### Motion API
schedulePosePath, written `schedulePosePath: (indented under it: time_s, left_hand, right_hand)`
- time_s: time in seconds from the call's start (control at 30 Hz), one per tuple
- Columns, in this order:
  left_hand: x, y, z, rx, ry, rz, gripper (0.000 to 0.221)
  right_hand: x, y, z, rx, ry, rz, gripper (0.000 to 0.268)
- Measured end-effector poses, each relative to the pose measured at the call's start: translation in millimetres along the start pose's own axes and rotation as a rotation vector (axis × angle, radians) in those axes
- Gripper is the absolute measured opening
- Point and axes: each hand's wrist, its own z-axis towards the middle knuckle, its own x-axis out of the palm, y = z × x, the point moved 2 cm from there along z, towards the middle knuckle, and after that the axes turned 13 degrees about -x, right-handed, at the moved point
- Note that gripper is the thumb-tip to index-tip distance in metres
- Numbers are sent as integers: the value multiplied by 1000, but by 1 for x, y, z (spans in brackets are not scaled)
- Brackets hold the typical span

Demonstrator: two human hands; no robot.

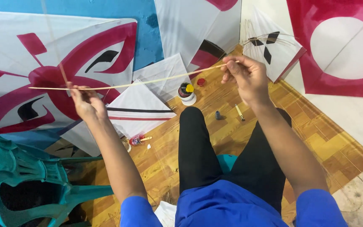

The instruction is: The person is tying strings to bamboo sticks to assemble the frame of a kite.

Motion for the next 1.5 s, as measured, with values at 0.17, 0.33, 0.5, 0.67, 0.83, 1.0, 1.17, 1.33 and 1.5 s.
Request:
schedulePosePath:
  time_s: [0.17,0.33,0.5,0.67,0.83,1.0,1.17,1.33,1.5]
  left_hand:
    - [-2,32,-40,97,-199,861,23]
    - [93,47,-134,853,302,1633,30]
    - [168,84,-214,1183,638,1499,22]
    - [166,105,-237,1450,566,1438,13]
    - [203,91,-247,1322,774,1355,19]
    - [198,91,-245,1171,958,1365,20]
    - [199,88,-246,1116,1018,1295,16]
    - [202,89,-244,1073,1028,1234,15]
    - [202,87,-241,1066,1030,1229,15]
  right_hand:
    - [7,33,1,-150,100,-205,16]
    - [32,58,-13,-393,302,-551,7]
    - [51,62,-37,-426,376,-577,7]
    - [63,86,-41,-398,431,-518,8]
    - [66,99,-40,-369,460,-507,9]
    - [62,93,-44,-385,437,-507,8]
    - [59,96,-45,-366,453,-471,11]
    - [60,99,-45,-347,454,-463,10]
    - [62,107,-44,-330,455,-434,9]
